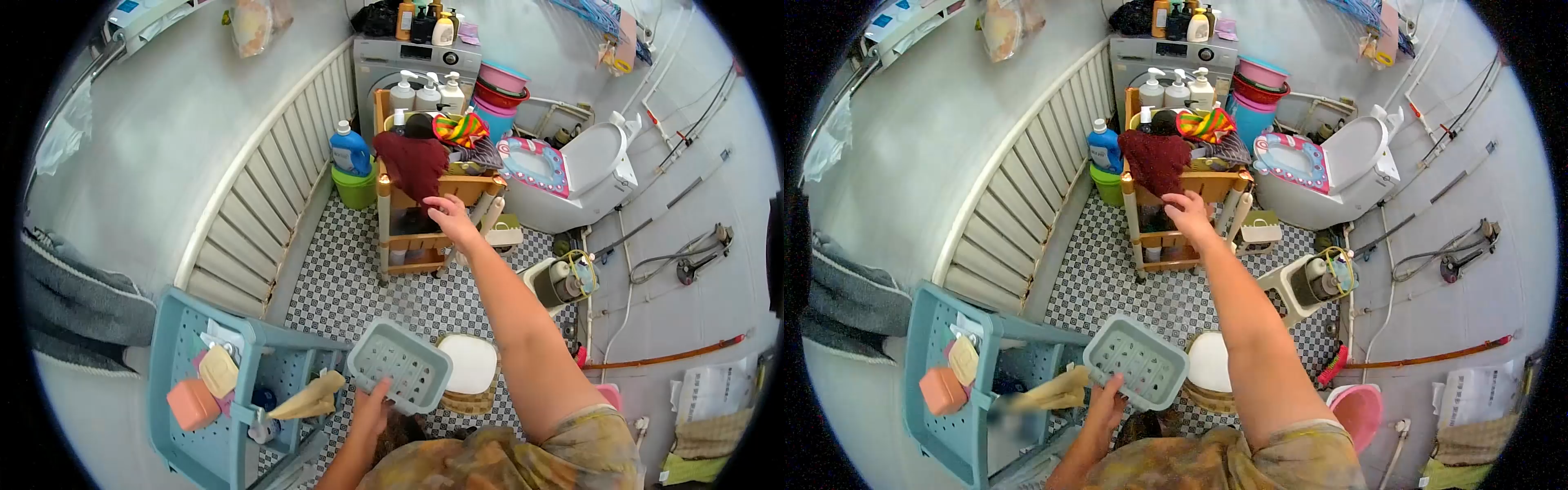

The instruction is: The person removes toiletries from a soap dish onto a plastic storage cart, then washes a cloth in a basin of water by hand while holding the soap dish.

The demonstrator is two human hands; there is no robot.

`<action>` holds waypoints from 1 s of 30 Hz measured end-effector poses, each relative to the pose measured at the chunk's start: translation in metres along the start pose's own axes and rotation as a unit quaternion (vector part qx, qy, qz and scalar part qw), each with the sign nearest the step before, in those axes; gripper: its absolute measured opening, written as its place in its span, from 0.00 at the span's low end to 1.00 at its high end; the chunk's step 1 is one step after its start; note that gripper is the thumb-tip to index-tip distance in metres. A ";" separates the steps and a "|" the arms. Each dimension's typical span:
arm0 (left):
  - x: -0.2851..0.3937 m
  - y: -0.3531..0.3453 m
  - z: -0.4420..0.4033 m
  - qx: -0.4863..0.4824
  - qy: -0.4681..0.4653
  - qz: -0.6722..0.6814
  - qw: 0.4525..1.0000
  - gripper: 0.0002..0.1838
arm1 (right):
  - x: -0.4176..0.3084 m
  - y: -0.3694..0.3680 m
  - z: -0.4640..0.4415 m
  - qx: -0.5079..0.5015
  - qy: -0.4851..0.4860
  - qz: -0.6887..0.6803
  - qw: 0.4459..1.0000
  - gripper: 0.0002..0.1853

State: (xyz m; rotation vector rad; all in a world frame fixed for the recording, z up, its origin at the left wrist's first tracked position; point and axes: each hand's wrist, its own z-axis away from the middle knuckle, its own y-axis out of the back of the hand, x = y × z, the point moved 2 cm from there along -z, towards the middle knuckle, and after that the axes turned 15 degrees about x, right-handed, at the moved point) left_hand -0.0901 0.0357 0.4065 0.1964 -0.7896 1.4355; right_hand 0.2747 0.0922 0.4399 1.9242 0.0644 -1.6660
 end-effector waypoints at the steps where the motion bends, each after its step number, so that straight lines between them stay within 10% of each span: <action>1: 0.002 0.003 0.000 -0.004 -0.008 0.021 1.000 0.28 | -0.008 -0.008 -0.006 0.001 0.001 -0.001 1.000 0.17; 9: 0.012 0.024 -0.015 0.008 -0.013 0.046 0.999 0.28 | -0.007 -0.044 -0.053 0.038 -0.043 0.176 0.983 0.16; 15: 0.007 0.028 -0.019 0.040 0.056 0.018 0.997 0.28 | -0.054 -0.038 -0.066 0.159 0.245 0.023 0.956 0.14; 25: 0.000 0.004 -0.006 -0.028 0.005 0.020 0.999 0.27 | -0.200 0.100 0.006 0.058 0.236 -0.406 0.881 0.12; 30: -0.020 0.009 -0.033 -0.060 0.033 -0.039 0.997 0.26 | -0.161 0.195 0.105 0.145 0.168 -0.364 0.905 0.12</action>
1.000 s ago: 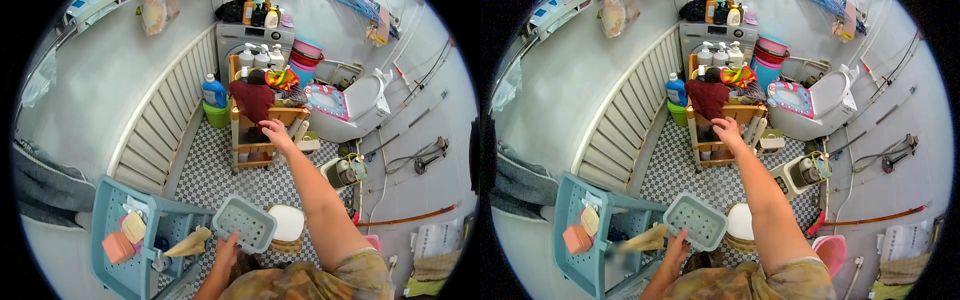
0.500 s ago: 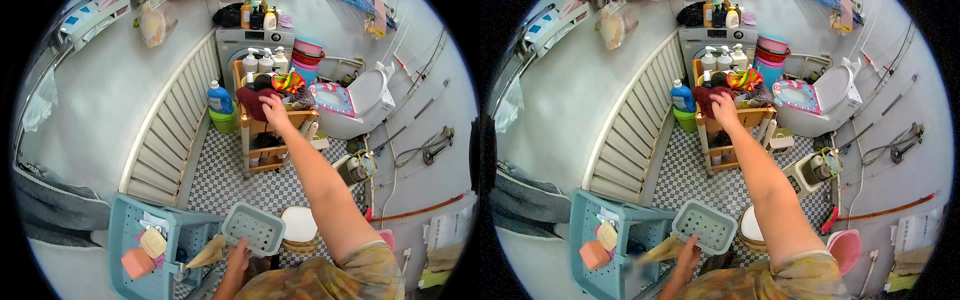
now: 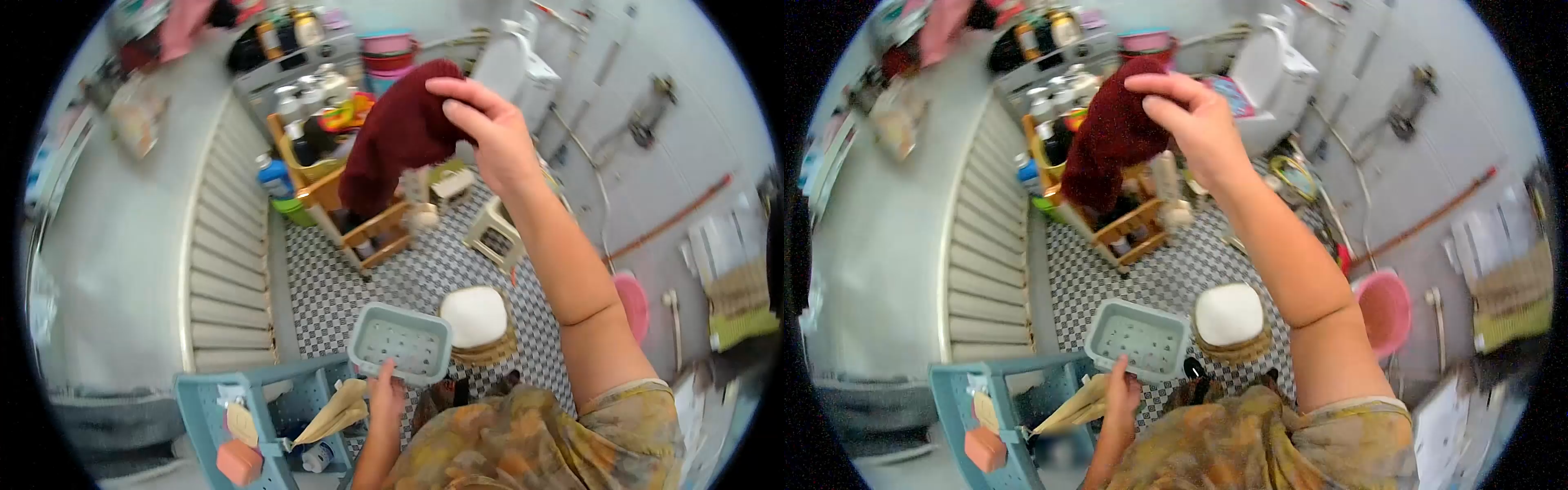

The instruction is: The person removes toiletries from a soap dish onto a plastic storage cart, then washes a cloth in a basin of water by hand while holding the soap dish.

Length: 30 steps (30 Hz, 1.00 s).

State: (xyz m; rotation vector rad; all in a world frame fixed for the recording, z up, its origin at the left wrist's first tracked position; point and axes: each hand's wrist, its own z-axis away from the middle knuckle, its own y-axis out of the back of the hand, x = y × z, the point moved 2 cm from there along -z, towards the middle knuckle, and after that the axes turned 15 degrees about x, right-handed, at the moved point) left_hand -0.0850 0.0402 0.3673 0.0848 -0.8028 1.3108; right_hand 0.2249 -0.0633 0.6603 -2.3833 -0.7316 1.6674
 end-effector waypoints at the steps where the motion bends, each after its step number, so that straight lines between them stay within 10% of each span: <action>1: -0.002 -0.005 -0.001 0.010 0.005 -0.014 1.000 0.26 | -0.007 0.030 0.016 0.032 0.004 0.042 0.999 0.12; 17: -0.107 -0.101 0.082 -0.077 -0.005 -0.166 0.983 0.22 | -0.047 0.498 0.341 0.456 -0.164 0.430 0.762 0.16; 30: -0.169 -0.096 0.147 -0.034 0.001 -0.177 0.984 0.23 | -0.052 0.671 0.390 0.547 -0.292 0.299 0.726 0.22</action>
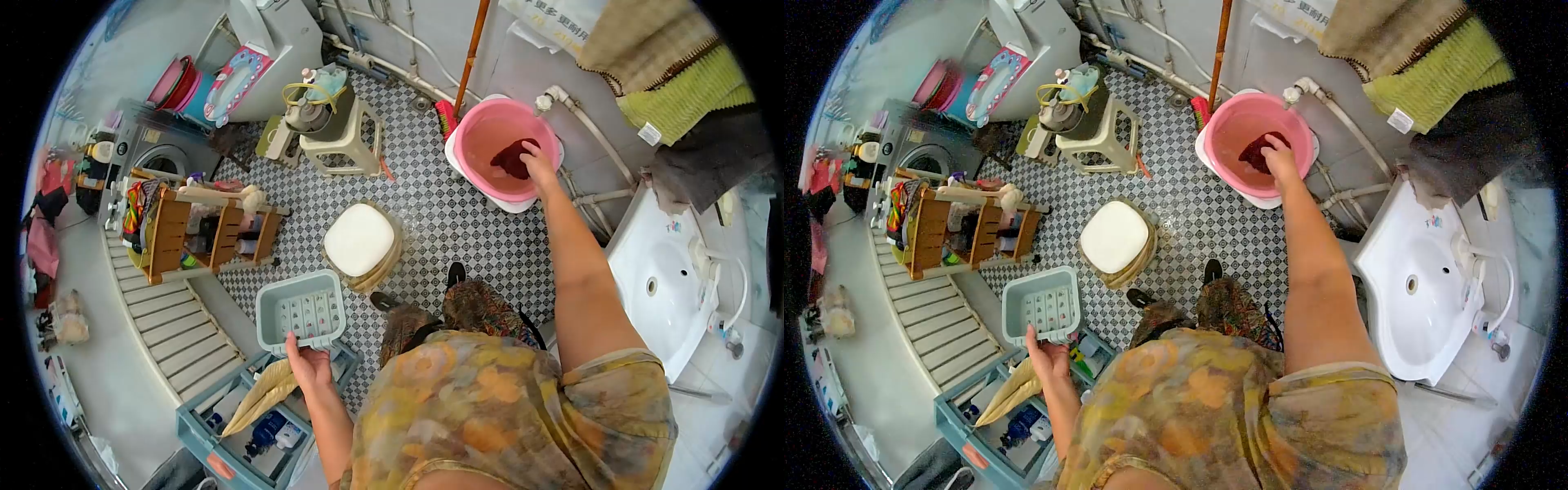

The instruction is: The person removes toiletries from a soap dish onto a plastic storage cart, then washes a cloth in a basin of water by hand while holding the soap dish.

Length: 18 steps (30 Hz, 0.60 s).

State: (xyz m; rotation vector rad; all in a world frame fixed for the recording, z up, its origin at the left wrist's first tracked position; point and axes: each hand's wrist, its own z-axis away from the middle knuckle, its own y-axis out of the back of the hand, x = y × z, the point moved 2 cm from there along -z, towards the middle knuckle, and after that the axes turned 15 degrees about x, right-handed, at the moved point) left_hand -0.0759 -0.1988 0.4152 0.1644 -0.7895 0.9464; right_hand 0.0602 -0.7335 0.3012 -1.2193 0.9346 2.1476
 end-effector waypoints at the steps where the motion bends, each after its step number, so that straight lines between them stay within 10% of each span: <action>1: 0.001 0.000 0.003 0.001 0.000 0.000 1.000 0.23 | 0.001 0.000 -0.004 0.004 -0.006 -0.003 1.000 0.23; 4: 0.003 -0.003 0.009 0.022 -0.026 0.004 0.999 0.23 | 0.009 0.001 -0.013 0.034 0.097 0.062 0.993 0.23; 18: 0.021 0.039 -0.067 0.010 0.033 0.027 0.999 0.23 | 0.135 -0.026 0.133 -0.150 0.005 0.270 0.951 0.10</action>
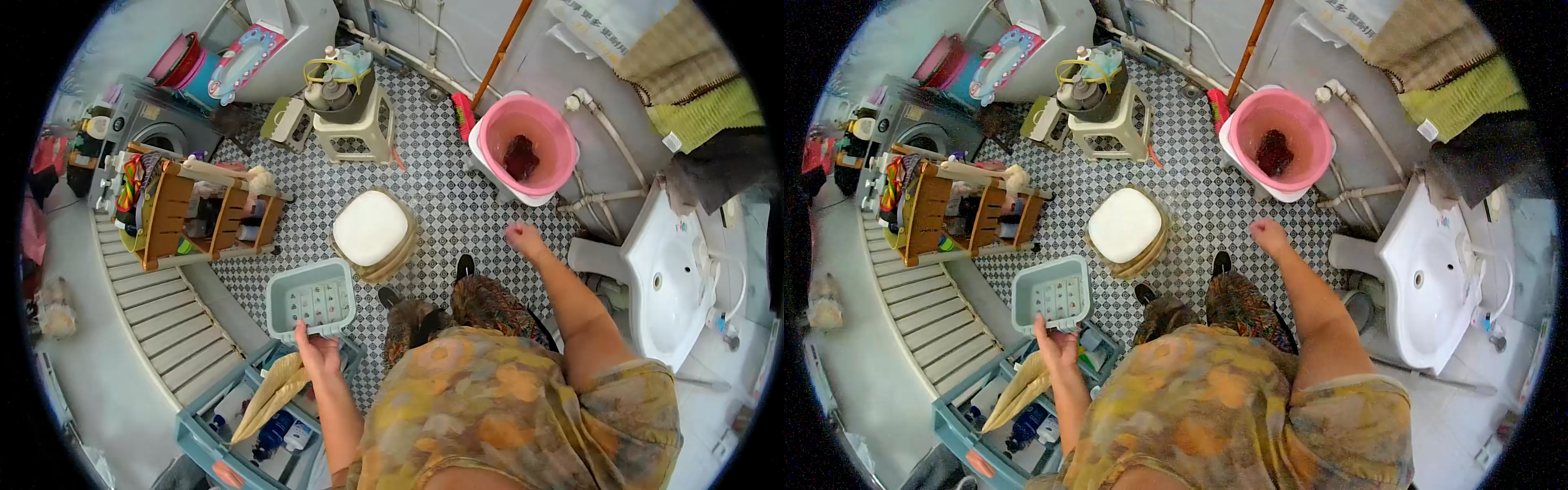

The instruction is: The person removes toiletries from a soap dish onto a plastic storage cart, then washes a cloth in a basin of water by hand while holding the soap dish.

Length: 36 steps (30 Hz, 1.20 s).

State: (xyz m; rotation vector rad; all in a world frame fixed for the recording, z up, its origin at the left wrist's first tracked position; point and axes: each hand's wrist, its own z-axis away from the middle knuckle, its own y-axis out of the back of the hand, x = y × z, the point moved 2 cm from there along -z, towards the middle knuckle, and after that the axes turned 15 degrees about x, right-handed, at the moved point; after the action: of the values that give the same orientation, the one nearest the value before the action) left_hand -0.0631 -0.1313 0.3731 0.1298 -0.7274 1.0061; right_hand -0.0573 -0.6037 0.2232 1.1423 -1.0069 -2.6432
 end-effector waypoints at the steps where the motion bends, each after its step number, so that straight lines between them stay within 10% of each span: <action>1: 0.004 0.007 -0.009 0.010 0.004 0.003 1.000 0.23 | 0.006 -0.013 0.016 -0.040 0.006 0.040 0.998 0.09; 18: -0.045 0.089 -0.077 0.070 0.097 -0.053 0.991 0.25 | -0.043 -0.285 0.046 -0.228 0.232 0.352 0.878 0.23; 24: -0.080 0.093 -0.065 0.109 0.097 -0.073 0.987 0.24 | -0.013 -0.322 0.035 -0.236 0.351 0.459 0.781 0.21; 26: -0.085 0.089 -0.062 0.116 0.098 -0.071 0.986 0.24 | -0.031 -0.303 0.046 -0.310 0.387 0.584 0.643 0.19; 29: -0.088 0.097 -0.068 0.127 0.097 -0.062 0.985 0.25 | -0.013 -0.299 0.057 -0.226 0.365 0.488 0.760 0.23; 36: -0.089 0.076 -0.073 0.103 0.089 -0.067 0.988 0.25 | 0.008 -0.334 0.039 -0.240 0.337 0.478 0.775 0.28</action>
State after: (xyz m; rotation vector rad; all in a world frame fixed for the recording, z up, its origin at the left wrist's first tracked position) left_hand -0.1171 -0.1234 0.2461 0.2616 -0.4447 0.9490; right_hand -0.0336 -0.3252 0.0354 0.9374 -0.4796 -1.3683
